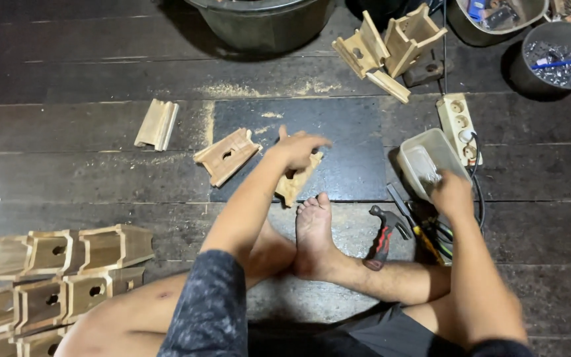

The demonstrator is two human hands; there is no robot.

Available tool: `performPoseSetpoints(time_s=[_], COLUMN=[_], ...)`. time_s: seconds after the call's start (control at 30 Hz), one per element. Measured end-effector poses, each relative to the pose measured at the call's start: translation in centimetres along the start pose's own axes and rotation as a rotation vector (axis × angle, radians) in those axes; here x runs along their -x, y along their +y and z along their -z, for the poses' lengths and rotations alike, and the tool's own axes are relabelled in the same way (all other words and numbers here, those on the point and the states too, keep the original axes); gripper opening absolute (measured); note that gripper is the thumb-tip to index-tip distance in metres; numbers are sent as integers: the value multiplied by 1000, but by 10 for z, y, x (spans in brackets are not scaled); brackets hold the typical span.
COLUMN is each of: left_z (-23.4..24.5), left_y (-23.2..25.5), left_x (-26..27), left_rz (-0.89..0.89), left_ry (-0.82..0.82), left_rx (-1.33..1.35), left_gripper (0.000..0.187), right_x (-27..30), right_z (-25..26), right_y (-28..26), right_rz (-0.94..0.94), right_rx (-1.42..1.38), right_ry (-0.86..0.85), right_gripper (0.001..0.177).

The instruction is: The person sits on the floor and assembles small wooden frames by inserting nails and hammering them into place. They handle multiple pre-cut wooden pieces, align them, and use a hammer to secure the joints. Completed frames are stacked nearby.

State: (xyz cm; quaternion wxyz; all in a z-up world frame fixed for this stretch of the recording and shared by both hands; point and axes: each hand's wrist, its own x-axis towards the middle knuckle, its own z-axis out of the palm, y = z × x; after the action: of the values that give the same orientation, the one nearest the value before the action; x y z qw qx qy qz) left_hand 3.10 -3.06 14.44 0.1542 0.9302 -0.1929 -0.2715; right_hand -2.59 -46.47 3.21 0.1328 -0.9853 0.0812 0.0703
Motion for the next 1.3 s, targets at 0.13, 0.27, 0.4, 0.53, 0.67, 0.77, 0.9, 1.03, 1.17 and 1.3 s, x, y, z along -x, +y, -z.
performPoseSetpoints(time_s=[0.13, 0.27, 0.4, 0.53, 0.67, 0.77, 0.9, 1.03, 1.17, 1.3], left_z=[-11, -66, -58, -37, -51, -110, -143, -135, -132, -134], left_y=[36, -2, -10, 7, 9, -26, -57, -48, -43, -44], left_x=[52, 46, 61, 87, 99, 89, 78, 87, 93, 85], left_rz=[189, 263, 0, -24, 3, -78, -233, -221, -123, -128], left_ry=[272, 301, 198, 102, 137, 393, 599, 588, 532, 478], left_rx=[-26, 115, 106, 48, 28, 11, -2, -7, -51, -44], left_gripper=[81, 110, 120, 108, 97, 65, 43, 40, 53, 60], right_x=[-54, -59, -36, -53, -35, -35, -54, -56, -53, -51], right_z=[-47, -52, -17, -30, 1, 2, -16, -16, -7, 1], right_y=[22, 19, -2, 29, 9, 13, 42, 57, 66, 61], right_rz=[4, -9, 50, 65, 42, 12, 139, 143, 85, 52], right_rx=[111, 137, 25, 3, -29, -46, -56, -61, -8, -20], right_ry=[-241, -267, -294, -179, -111, -111, -25, -21, -24, -49], right_gripper=[52, 32, 34, 29, 31, 34, 46, 45, 34, 29])
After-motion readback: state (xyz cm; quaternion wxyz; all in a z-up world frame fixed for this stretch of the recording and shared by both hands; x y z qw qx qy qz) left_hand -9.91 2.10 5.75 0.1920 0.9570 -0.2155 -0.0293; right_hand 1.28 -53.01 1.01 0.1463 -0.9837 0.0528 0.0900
